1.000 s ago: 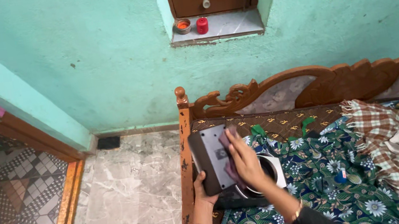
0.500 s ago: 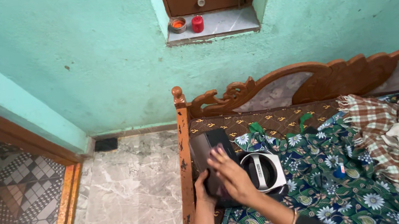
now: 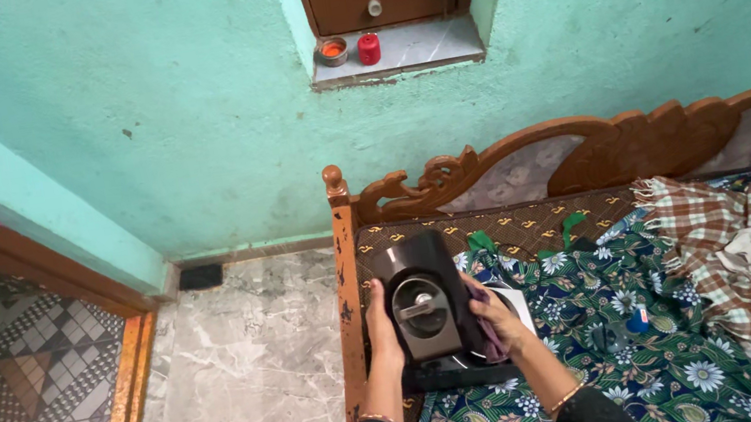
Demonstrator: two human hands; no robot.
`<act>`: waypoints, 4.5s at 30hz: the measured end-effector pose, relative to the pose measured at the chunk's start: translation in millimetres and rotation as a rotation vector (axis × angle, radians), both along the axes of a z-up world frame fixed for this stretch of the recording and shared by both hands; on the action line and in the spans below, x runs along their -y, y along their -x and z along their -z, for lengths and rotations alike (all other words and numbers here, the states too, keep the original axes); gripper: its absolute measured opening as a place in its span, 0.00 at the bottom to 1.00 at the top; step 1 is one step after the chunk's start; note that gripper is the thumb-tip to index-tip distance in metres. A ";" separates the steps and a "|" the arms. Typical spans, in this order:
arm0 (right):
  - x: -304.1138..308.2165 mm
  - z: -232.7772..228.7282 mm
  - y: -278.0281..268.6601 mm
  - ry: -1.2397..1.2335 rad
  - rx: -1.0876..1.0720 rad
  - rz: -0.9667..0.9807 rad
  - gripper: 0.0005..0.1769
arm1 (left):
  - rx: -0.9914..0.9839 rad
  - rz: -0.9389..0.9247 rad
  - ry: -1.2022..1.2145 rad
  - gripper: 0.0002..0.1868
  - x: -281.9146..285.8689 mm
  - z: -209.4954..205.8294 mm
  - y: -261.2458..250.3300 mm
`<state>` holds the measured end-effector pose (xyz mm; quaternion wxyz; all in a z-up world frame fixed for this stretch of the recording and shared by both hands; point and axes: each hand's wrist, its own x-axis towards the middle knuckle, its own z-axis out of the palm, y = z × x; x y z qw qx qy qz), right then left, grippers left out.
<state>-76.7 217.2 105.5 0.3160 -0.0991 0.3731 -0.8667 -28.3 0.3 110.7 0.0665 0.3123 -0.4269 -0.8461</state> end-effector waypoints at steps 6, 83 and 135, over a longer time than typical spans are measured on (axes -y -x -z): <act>-8.2 39.8 -0.6 0.026 0.106 0.017 0.52 | -0.098 0.159 -0.274 0.47 -9.3 10.9 -2.6; 28.5 -102.1 -73.3 -1.044 -1.757 -0.010 0.31 | -0.051 -0.530 0.384 0.61 -12.9 -36.5 21.1; 54.8 -172.5 28.4 -1.134 -1.450 0.184 0.19 | -0.324 0.215 1.062 0.64 -20.7 -48.5 -29.5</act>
